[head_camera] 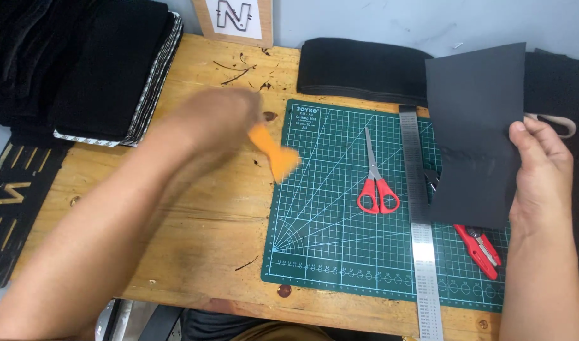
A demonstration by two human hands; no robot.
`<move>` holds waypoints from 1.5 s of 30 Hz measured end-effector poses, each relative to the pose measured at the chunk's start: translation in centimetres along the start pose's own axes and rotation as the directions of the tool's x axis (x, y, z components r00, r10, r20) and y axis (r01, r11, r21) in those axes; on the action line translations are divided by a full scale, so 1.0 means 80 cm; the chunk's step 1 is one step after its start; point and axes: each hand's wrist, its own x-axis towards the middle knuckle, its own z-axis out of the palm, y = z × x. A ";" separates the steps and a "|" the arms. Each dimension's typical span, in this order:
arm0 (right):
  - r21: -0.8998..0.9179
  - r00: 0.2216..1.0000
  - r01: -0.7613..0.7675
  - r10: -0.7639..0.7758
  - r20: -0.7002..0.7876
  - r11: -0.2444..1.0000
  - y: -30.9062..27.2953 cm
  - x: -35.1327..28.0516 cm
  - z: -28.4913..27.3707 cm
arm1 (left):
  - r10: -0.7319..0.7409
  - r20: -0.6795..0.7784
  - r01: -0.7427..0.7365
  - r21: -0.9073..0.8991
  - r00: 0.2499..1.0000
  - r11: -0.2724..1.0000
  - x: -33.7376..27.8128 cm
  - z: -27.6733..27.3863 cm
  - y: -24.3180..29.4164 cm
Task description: The person uses red-handled scissors to trim the edges of a black fabric piece on a green cutting mat. They then use an orange plastic scraper to clean loose fibers from the wooden table surface before folding the trimmed fabric.
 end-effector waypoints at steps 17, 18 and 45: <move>-0.062 1.000 -0.007 0.008 0.018 0.998 -0.010 -0.011 0.006 | 0.013 0.102 0.008 -0.200 0.995 0.980 -0.047 -0.003 0.016; -0.049 0.999 0.010 -0.008 0.039 0.999 -0.007 -0.010 0.005 | -0.165 -0.036 0.153 -0.224 0.986 0.963 -0.055 -0.010 0.013; -0.132 0.967 0.234 -0.218 0.130 0.963 0.052 0.026 -0.026 | 0.331 -0.650 -0.176 0.293 0.684 0.940 0.026 0.006 -0.118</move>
